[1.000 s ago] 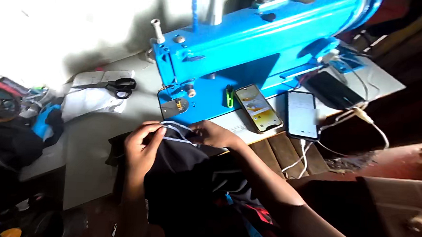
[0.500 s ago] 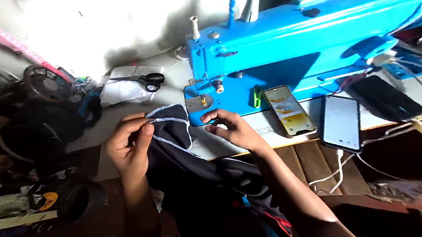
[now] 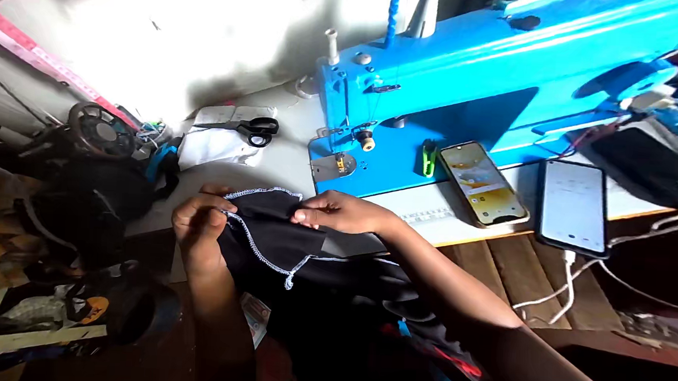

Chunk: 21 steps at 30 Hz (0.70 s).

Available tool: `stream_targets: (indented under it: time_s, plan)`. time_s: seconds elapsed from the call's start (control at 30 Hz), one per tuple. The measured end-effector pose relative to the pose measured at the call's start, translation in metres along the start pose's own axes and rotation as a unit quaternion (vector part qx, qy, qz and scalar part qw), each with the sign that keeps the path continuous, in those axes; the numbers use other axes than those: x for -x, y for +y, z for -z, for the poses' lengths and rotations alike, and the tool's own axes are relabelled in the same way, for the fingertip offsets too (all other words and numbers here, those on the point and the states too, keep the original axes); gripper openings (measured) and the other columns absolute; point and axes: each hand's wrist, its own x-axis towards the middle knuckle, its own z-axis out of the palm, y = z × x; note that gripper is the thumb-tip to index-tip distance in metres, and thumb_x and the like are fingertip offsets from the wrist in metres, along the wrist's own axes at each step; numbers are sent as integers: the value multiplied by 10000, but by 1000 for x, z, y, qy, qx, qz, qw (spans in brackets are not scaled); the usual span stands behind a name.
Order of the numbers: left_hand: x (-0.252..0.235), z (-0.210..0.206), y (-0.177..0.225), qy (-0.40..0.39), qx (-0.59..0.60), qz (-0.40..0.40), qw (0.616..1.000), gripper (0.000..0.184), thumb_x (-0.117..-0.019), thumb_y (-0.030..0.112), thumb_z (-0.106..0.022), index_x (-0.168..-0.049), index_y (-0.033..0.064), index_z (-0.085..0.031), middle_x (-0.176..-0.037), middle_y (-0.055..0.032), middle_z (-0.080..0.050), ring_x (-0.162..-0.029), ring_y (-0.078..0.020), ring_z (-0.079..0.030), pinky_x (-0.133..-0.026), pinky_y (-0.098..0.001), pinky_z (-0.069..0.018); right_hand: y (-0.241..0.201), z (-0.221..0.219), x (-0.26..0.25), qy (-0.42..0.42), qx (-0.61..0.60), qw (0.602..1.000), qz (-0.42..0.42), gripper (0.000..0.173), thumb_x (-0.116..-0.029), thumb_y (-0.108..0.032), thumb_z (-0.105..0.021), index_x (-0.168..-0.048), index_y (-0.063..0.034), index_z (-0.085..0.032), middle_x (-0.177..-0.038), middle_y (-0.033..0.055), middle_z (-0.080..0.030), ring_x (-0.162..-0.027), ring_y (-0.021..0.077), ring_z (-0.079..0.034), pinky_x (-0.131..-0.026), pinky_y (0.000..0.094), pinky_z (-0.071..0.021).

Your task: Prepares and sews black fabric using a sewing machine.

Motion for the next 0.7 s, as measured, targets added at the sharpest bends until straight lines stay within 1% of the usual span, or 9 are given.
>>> stream_targets:
  time_s: [0.07,0.17,0.23,0.33,0.4,0.47,0.53,0.6,0.7]
  plan:
    - [3,8,0,39,-2,0,999,167,-1014,405,-596,-1060,328,-737,-1098,215,-710,-1086,75,-622,-944,-123,-491,1,-1,1,6,52,998,-45,301,-1030,-235,-605,-858,-10,-704,-695,-10,-591,-609,3,-496,-583,202,-421]
    - [7,15,0,100,-20,9,995,154,-995,436,-612,-1027,344,-731,-1052,231,-706,-1028,97,-623,-920,-120,-493,3,-1,4,36,17,996,-74,194,-988,-176,-662,-1030,-6,-744,-916,25,-712,-784,4,-622,-740,201,-534]
    - [6,12,1,110,-23,13,994,156,-977,465,-618,-994,366,-737,-1015,253,-708,-997,120,-623,-907,-106,-495,0,-9,4,26,-105,988,-113,173,-991,-127,-629,-1100,-12,-697,-1005,-1,-701,-852,-18,-616,-791,181,-524]
    - [4,9,1,95,5,12,995,164,-979,467,-620,-980,359,-743,-1038,235,-717,-1047,94,-630,-937,-123,-501,6,-31,1,-2,-358,920,-161,88,-999,-170,-562,-1072,-162,-610,-951,-94,-676,-856,-14,-636,-781,195,-539]
    - [3,11,2,97,15,7,995,184,-982,460,-618,-998,334,-752,-1065,213,-722,-1061,83,-631,-927,-120,-503,16,-42,0,-4,-478,867,-136,104,-965,-222,-628,-1068,-219,-646,-970,-75,-726,-881,30,-690,-790,239,-585]
    - [7,16,3,119,15,7,993,188,-984,447,-619,-1004,319,-756,-1067,199,-726,-1068,71,-635,-940,-134,-504,22,-43,0,4,-543,836,-76,114,-948,-243,-678,-1059,-243,-705,-997,-44,-746,-917,63,-711,-810,272,-602]
    - [13,22,5,129,18,13,991,192,-996,431,-608,-1016,309,-755,-1073,185,-726,-1074,57,-637,-944,-145,-508,17,-30,2,20,-532,846,-16,93,-942,-243,-699,-1029,-254,-733,-975,-53,-742,-904,46,-705,-806,254,-597]
    - [19,28,6,117,28,8,993,203,-1002,424,-598,-1040,311,-762,-1094,186,-725,-1082,60,-634,-943,-140,-506,0,-14,6,62,-466,883,11,65,-924,-247,-729,-974,-257,-768,-893,-84,-742,-798,-6,-690,-733,186,-584]
    - [24,28,8,108,60,-13,992,180,-1002,379,-613,-1064,306,-765,-1129,169,-718,-1106,41,-624,-969,-161,-492,-27,9,15,59,-342,932,99,135,-976,-186,-672,-1043,-236,-778,-948,-128,-752,-814,-58,-674,-737,133,-564]
